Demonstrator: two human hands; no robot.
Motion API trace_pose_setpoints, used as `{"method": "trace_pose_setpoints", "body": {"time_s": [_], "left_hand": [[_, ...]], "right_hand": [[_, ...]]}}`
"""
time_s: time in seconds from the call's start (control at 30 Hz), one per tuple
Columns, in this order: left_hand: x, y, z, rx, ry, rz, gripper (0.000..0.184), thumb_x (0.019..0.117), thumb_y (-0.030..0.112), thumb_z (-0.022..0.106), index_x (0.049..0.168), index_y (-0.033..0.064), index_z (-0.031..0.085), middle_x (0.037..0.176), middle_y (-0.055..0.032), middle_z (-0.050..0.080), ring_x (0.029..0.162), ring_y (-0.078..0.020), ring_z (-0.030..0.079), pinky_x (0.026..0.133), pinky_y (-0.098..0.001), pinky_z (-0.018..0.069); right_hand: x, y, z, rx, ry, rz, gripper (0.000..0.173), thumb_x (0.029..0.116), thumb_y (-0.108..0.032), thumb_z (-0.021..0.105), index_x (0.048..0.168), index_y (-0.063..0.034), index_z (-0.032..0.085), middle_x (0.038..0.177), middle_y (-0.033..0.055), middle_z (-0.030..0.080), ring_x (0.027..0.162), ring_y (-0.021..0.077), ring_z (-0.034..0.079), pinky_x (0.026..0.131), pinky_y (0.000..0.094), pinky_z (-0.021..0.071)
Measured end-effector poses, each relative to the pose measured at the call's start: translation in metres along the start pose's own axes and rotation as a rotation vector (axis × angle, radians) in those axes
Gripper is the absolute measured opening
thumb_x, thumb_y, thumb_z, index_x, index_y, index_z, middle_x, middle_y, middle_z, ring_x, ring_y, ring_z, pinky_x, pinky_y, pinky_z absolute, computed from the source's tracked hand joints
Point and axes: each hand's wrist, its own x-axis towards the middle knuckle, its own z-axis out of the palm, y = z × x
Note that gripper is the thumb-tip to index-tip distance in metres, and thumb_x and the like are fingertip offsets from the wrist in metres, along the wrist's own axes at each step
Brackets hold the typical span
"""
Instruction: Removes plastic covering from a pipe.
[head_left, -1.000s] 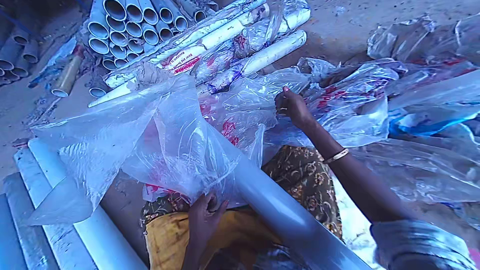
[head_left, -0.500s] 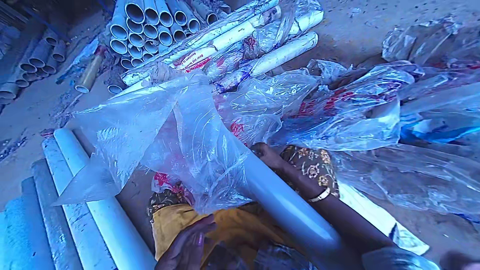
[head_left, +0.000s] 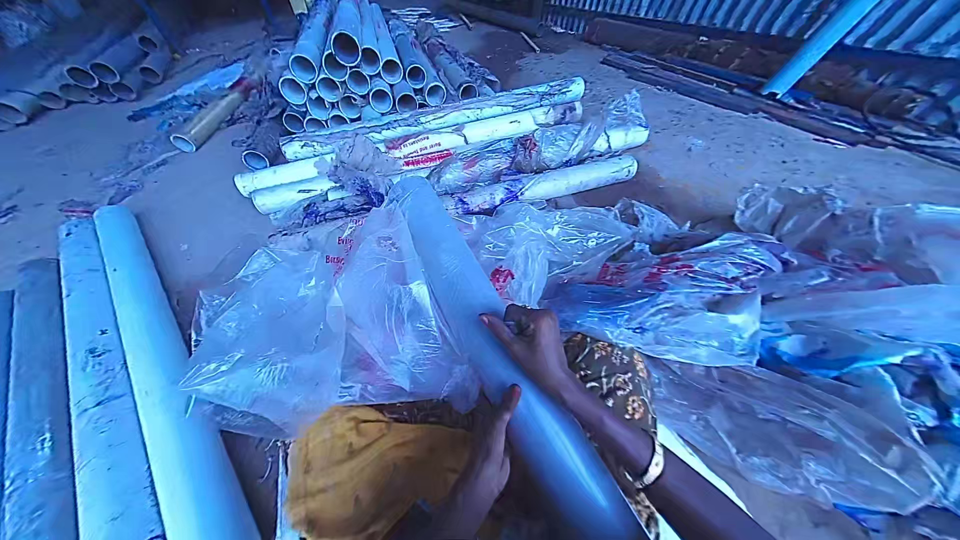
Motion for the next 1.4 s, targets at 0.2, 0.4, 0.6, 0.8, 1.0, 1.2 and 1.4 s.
{"method": "trace_pose_setpoints", "body": {"time_s": [0.2,0.4,0.6,0.8,1.0,1.2,1.4], "left_hand": [[0.026,-0.010,0.006,0.022,-0.108,0.070,0.049,0.0930,0.014,0.068,0.134,-0.0069,0.049,0.113,-0.0148,0.063,0.098,-0.0132,0.063,0.089,-0.0308,0.0543],[0.025,0.004,0.001,-0.007,-0.122,0.116,0.046,0.0939,0.015,0.067,0.130,-0.0077,0.051,0.110,-0.0137,0.064,0.096,-0.0116,0.064,0.088,-0.0287,0.0543],[0.016,0.012,-0.006,-0.249,-0.229,0.003,0.044,0.0987,0.017,0.048,0.137,-0.0012,0.038,0.099,-0.0018,0.061,0.086,-0.0027,0.064,0.079,-0.0233,0.0561],[0.002,0.016,0.001,-0.420,-0.341,0.072,0.018,0.0980,0.022,0.042,0.106,0.0133,0.055,0.084,0.0098,0.072,0.082,-0.0001,0.071,0.077,-0.0227,0.0599],[0.030,-0.014,0.001,-0.688,-0.659,0.098,0.035,0.1067,0.039,0.042,0.109,0.0066,0.057,0.087,0.0008,0.071,0.081,-0.0064,0.071,0.073,-0.0262,0.0590],[-0.001,0.027,0.005,-0.563,-0.533,0.008,0.077,0.1047,0.060,0.000,0.125,0.0046,0.048,0.094,0.0006,0.070,0.086,-0.0038,0.069,0.076,-0.0243,0.0576],[0.000,0.024,0.006,-0.724,-0.441,0.008,0.072,0.1085,0.052,0.002,0.129,0.0028,0.050,0.101,-0.0029,0.070,0.092,-0.0040,0.068,0.081,-0.0242,0.0563]], "right_hand": [[0.036,0.055,-0.010,-0.592,0.144,-0.347,0.044,0.0974,-0.020,0.057,0.059,0.0012,0.058,0.050,0.0144,0.054,0.045,0.0312,0.060,0.043,0.0435,0.0433],[0.086,0.076,-0.011,-0.591,0.032,0.061,0.046,0.1056,-0.021,0.052,0.072,0.0083,0.063,0.063,0.0242,0.061,0.065,0.0448,0.066,0.060,0.0575,0.0469],[0.141,0.087,0.006,-0.554,0.026,0.225,0.047,0.1085,-0.023,0.048,0.078,0.0083,0.066,0.076,0.0283,0.066,0.080,0.0492,0.068,0.069,0.0621,0.0469],[0.210,0.068,-0.014,-0.568,0.089,0.059,0.049,0.1101,-0.025,0.041,0.079,0.0067,0.061,0.079,0.0284,0.064,0.082,0.0491,0.067,0.067,0.0627,0.0452],[0.289,0.031,-0.037,-0.666,0.064,0.230,0.049,0.1093,-0.027,0.038,0.090,0.0066,0.068,0.102,0.0296,0.070,0.107,0.0476,0.066,0.083,0.0634,0.0457],[0.299,0.008,-0.045,-0.248,-0.027,0.225,0.047,0.1083,-0.031,0.050,0.074,0.0004,0.055,0.071,0.0111,0.054,0.068,0.0235,0.053,0.068,0.0453,0.0422],[0.210,0.000,-0.098,0.400,0.337,0.112,0.039,0.1121,-0.031,0.028,0.113,-0.0041,0.056,0.093,-0.0033,0.066,0.089,0.0014,0.065,0.084,0.0226,0.0521]]}}
